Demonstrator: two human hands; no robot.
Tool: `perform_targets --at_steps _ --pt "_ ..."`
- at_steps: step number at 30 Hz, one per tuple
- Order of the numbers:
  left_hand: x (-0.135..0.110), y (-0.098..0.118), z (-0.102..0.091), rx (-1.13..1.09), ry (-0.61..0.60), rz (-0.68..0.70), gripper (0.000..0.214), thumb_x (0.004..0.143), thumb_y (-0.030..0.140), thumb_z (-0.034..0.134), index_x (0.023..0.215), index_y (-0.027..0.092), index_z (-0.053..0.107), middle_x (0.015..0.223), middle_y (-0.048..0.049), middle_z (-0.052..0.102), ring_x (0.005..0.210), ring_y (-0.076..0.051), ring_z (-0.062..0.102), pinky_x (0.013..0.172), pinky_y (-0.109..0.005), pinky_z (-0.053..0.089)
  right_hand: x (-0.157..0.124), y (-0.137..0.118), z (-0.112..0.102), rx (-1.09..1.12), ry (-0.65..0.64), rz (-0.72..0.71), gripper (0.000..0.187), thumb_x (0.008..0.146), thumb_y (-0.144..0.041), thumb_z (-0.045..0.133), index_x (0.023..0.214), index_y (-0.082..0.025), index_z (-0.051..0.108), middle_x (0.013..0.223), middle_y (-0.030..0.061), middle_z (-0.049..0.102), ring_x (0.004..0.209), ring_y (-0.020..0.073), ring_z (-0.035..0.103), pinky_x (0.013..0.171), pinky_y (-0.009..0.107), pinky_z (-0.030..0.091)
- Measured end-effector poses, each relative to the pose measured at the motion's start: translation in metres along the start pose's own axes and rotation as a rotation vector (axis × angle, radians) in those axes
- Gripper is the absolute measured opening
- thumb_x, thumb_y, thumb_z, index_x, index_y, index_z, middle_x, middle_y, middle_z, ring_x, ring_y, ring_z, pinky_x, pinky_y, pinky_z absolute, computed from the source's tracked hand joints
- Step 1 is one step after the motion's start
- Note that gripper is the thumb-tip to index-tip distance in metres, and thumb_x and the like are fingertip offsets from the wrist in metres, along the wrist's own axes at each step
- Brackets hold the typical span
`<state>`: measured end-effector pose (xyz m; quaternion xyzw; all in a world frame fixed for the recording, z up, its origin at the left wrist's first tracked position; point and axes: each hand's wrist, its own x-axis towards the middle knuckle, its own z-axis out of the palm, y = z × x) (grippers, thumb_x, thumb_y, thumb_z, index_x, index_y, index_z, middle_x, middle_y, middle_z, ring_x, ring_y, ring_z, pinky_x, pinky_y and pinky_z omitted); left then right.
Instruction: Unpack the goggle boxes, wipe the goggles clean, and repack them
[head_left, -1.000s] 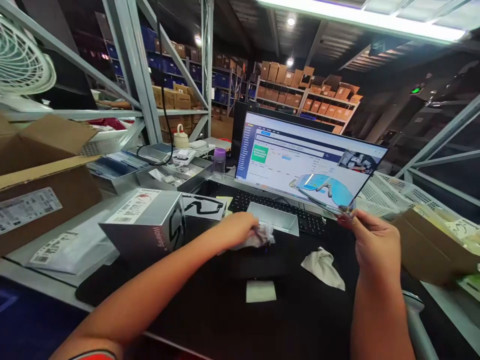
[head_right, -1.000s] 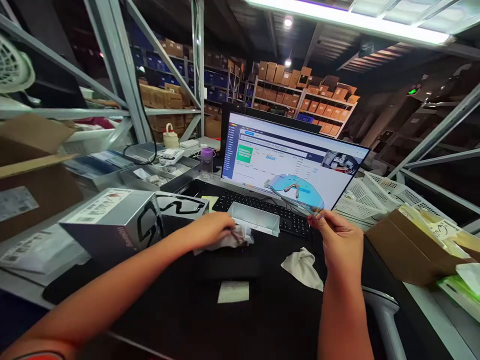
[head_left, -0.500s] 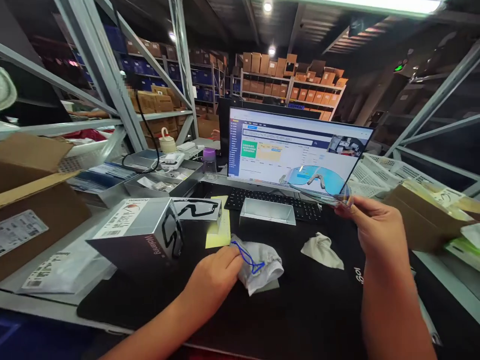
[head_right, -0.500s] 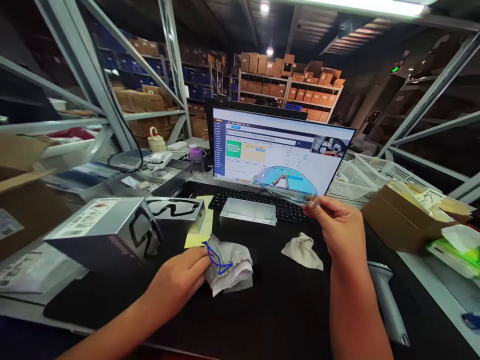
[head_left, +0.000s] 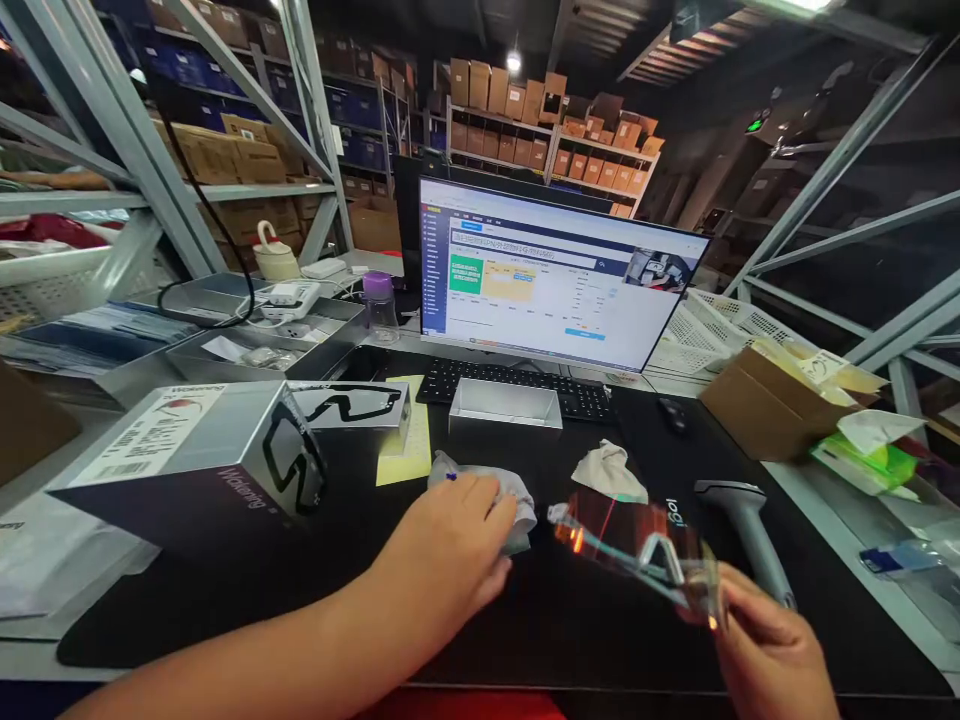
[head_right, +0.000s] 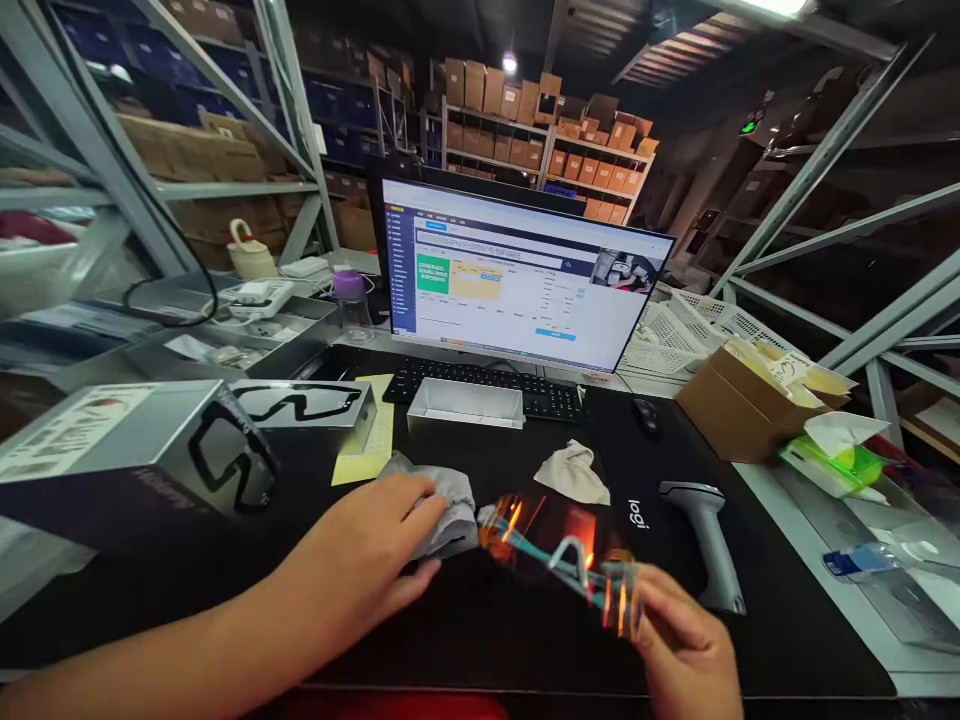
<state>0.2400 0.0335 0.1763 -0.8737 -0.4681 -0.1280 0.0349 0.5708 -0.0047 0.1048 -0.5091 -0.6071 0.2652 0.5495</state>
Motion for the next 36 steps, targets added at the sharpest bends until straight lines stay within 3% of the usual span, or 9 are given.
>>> perform_targets --at_steps 2,4,8,12,18,22,26,31,36 --pt "0.010 -0.001 -0.001 0.042 -0.182 -0.080 0.011 0.086 0.012 0.055 0.091 0.019 0.062 0.092 -0.0071 0.065 0.083 -0.026 0.065 0.069 -0.037 0.052 -0.016 -0.005 0.008 -0.026 -0.057 -0.026 0.010 0.079 -0.028 0.079 0.087 -0.025 0.084 0.095 0.0100 0.079 0.082 0.0272 0.077 0.068 0.026 0.065" --pt "0.015 -0.007 -0.002 -0.008 -0.250 -0.155 0.017 0.092 0.012 0.046 0.087 0.019 0.060 0.089 -0.0060 0.064 0.080 -0.024 0.065 0.069 -0.035 0.048 -0.024 -0.013 0.018 -0.041 -0.101 -0.069 0.010 0.080 -0.029 0.078 0.086 -0.025 0.084 0.092 0.0100 0.079 0.077 0.0257 0.077 0.064 0.025 0.064" --pt "0.016 -0.022 -0.003 -0.289 -0.185 -0.233 0.018 0.094 0.022 0.045 0.078 0.021 0.055 0.081 -0.0012 0.061 0.073 -0.018 0.059 0.066 -0.030 0.040 -0.027 -0.024 0.046 -0.019 -0.108 -0.202 0.012 0.084 -0.027 0.074 0.090 -0.025 0.084 0.087 0.0098 0.079 0.071 0.0233 0.076 0.061 0.024 0.063" --pt "0.016 -0.032 0.002 -0.517 -0.106 -0.266 0.023 0.092 0.030 0.046 0.073 0.021 0.052 0.072 0.0013 0.058 0.066 -0.016 0.053 0.060 -0.027 0.034 -0.027 -0.023 0.075 -0.030 0.025 -0.354 0.013 0.084 -0.019 0.072 0.091 -0.023 0.082 0.085 0.0076 0.079 0.072 0.0218 0.076 0.063 0.024 0.063" --pt "0.015 -0.031 0.006 -0.830 -0.022 -0.336 0.026 0.094 0.037 0.045 0.074 0.021 0.051 0.059 0.0050 0.052 0.053 -0.013 0.050 0.051 -0.024 0.033 -0.030 -0.019 0.087 -0.155 0.023 -0.420 0.015 0.085 -0.016 0.068 0.093 -0.023 0.079 0.089 0.0058 0.078 0.074 0.0221 0.077 0.064 0.025 0.065" --pt "0.005 -0.017 0.012 -0.773 0.119 -0.306 0.028 0.095 0.036 0.044 0.073 0.021 0.051 0.065 0.0031 0.055 0.059 -0.013 0.051 0.056 -0.025 0.036 -0.037 -0.015 0.087 -0.328 0.078 -0.596 0.036 0.082 -0.003 0.069 0.113 -0.021 0.075 0.104 0.0095 0.078 0.085 0.0240 0.077 0.076 0.029 0.067" --pt "-0.004 -0.008 0.019 -0.715 0.146 -0.271 0.031 0.098 0.036 0.041 0.073 0.021 0.052 0.068 0.0024 0.054 0.063 -0.014 0.049 0.059 -0.027 0.036 -0.039 -0.007 0.087 -0.444 0.134 -0.685 0.058 0.080 0.005 0.067 0.132 -0.020 0.065 0.119 0.0121 0.073 0.097 0.0264 0.075 0.083 0.034 0.067" --pt "-0.007 -0.013 0.023 -0.711 0.202 -0.197 0.033 0.101 0.035 0.036 0.076 0.021 0.051 0.070 0.0019 0.055 0.066 -0.014 0.052 0.064 -0.027 0.039 -0.030 -0.006 0.085 -0.402 -0.057 -0.854 0.058 0.083 0.006 0.063 0.137 -0.014 0.061 0.121 0.0137 0.072 0.103 0.0280 0.074 0.084 0.033 0.067" --pt "-0.018 -0.008 0.031 -0.570 0.250 -0.042 0.030 0.102 0.026 0.037 0.075 0.020 0.050 0.069 0.0024 0.052 0.061 -0.012 0.047 0.058 -0.026 0.036 -0.019 -0.019 0.100 -0.315 0.094 -0.653 0.041 0.086 0.001 0.061 0.119 -0.020 0.073 0.111 0.0105 0.076 0.094 0.0242 0.076 0.081 0.032 0.067"
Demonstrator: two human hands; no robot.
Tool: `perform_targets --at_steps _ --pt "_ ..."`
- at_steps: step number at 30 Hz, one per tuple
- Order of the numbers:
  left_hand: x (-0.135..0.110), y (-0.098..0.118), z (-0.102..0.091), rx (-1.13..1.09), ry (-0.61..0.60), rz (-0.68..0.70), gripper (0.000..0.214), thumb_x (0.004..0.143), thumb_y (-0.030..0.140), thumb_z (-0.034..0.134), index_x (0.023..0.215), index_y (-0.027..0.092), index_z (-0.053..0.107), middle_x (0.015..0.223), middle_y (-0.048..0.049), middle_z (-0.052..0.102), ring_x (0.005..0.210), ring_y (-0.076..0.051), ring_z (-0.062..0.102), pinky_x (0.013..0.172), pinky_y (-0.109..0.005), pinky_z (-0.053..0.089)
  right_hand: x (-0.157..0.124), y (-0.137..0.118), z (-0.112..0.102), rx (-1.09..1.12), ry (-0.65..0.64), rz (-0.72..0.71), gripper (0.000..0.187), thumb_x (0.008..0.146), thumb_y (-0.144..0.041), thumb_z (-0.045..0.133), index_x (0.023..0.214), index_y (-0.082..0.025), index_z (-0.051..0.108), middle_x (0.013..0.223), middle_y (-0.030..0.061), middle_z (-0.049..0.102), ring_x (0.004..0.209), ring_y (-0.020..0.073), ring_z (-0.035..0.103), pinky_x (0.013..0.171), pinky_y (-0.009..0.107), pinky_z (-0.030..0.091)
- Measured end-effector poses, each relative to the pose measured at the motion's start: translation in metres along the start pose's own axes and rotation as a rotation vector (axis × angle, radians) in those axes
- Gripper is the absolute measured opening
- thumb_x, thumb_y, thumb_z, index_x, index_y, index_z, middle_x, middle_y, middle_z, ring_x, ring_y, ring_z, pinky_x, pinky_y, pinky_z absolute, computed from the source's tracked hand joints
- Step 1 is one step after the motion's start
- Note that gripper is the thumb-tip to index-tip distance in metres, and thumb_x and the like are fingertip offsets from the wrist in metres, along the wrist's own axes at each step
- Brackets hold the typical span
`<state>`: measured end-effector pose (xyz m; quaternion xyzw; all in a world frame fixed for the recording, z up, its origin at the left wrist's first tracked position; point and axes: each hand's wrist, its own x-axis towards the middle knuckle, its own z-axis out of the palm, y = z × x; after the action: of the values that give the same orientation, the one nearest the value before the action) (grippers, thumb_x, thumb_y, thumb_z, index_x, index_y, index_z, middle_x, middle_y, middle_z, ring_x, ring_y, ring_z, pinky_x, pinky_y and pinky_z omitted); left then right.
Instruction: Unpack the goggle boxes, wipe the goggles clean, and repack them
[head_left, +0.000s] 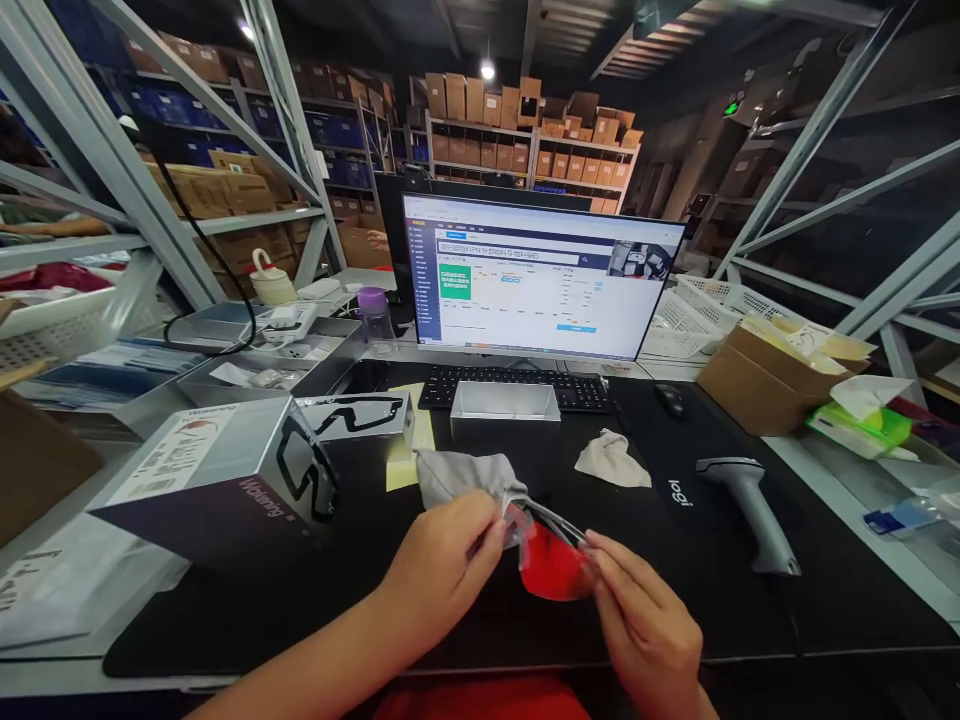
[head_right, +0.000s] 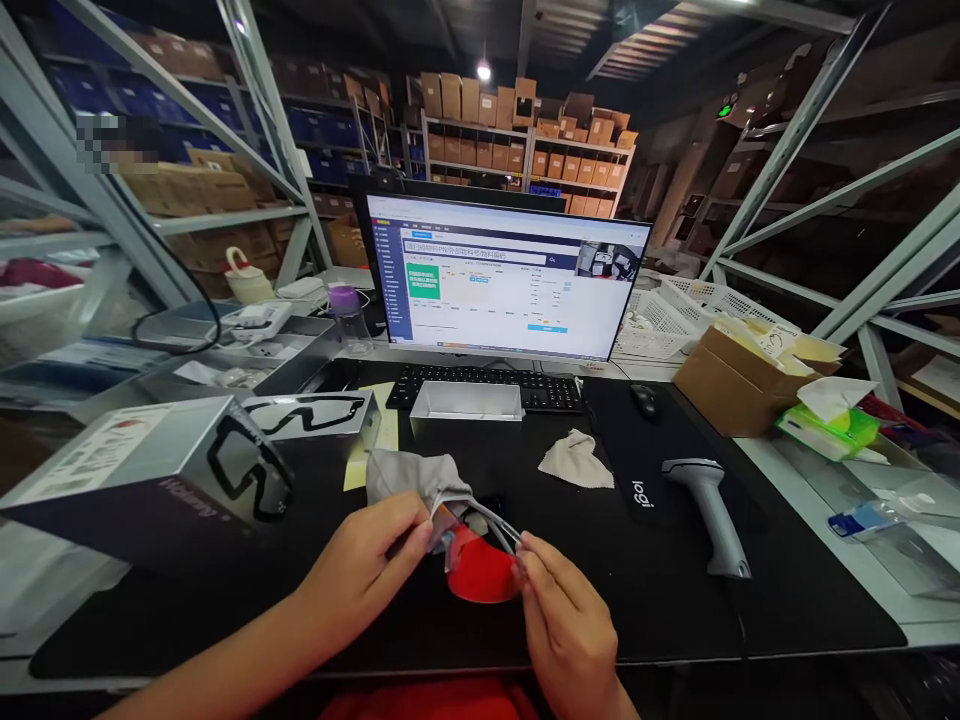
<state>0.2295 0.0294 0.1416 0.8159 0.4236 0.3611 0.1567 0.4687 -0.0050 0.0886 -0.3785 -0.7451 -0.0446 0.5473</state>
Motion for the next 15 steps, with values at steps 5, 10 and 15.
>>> perform_targets --at_steps 5,10,15 --pt "-0.013 0.009 0.008 0.148 0.135 0.072 0.026 0.100 0.018 0.039 0.077 0.020 0.051 0.068 0.0019 0.051 0.057 -0.012 0.048 0.056 -0.025 0.038 0.007 -0.011 0.011 0.014 0.077 0.235 0.023 0.089 -0.011 0.062 0.100 -0.021 0.079 0.093 0.0066 0.078 0.082 0.0214 0.077 0.075 0.028 0.067" --pt "-0.019 0.016 0.017 0.253 0.263 0.089 0.021 0.098 0.014 0.044 0.079 0.021 0.051 0.068 0.0017 0.052 0.056 -0.012 0.051 0.055 -0.025 0.039 0.010 -0.016 0.013 -0.020 0.142 0.266 0.020 0.089 -0.014 0.062 0.096 -0.020 0.079 0.089 0.0061 0.078 0.078 0.0215 0.077 0.072 0.028 0.066" --pt "-0.025 0.019 0.025 0.261 0.389 0.099 0.018 0.097 0.010 0.046 0.083 0.020 0.052 0.069 0.0013 0.054 0.059 -0.012 0.053 0.057 -0.025 0.041 0.007 -0.019 0.018 -0.018 0.129 0.091 0.030 0.088 -0.003 0.059 0.108 -0.018 0.076 0.099 0.0100 0.078 0.085 0.0220 0.077 0.077 0.029 0.067"
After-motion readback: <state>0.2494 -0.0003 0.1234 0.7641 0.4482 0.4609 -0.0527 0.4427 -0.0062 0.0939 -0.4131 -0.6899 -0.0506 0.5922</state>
